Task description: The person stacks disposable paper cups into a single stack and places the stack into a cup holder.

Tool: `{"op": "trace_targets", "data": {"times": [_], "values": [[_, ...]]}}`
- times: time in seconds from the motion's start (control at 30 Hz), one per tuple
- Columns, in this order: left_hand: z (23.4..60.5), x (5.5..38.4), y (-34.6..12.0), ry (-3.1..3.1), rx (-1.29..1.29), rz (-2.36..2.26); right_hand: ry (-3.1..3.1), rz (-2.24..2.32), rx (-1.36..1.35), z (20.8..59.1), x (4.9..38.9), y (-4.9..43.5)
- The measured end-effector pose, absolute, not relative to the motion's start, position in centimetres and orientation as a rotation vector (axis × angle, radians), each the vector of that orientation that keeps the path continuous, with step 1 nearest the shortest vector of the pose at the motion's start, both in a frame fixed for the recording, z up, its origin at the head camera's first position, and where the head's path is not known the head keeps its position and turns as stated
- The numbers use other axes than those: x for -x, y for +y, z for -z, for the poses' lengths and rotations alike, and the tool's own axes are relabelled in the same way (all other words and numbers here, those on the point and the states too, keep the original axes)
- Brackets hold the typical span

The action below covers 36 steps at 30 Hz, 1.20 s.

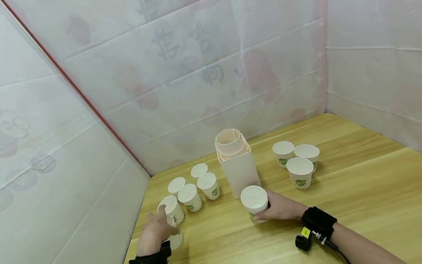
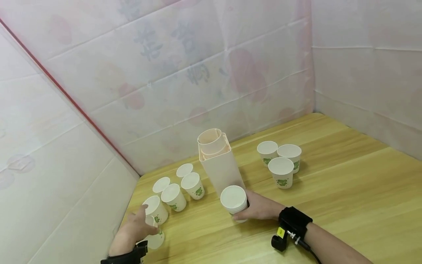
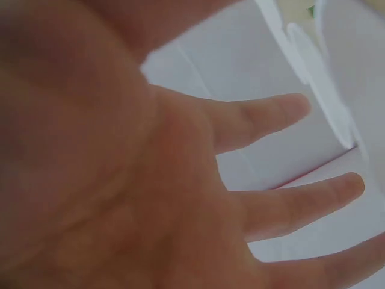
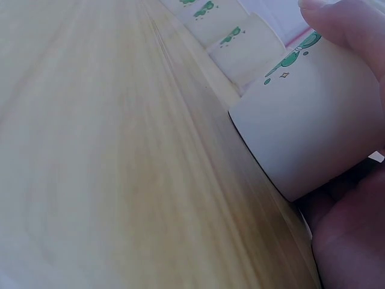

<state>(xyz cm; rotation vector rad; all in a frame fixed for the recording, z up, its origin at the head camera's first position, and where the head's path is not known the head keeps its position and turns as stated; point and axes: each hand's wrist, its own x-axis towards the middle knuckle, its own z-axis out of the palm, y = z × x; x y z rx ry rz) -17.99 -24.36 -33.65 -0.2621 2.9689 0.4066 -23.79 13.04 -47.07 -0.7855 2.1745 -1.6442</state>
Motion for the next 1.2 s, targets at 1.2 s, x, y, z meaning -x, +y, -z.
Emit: {"op": "trace_targets", "data": {"times": [1.2], "values": [[31.1, 16.4, -19.1, 3.172, -0.257, -0.526, 2.187, 1.651, 0.795, 46.8, 23.5, 13.1]]}}
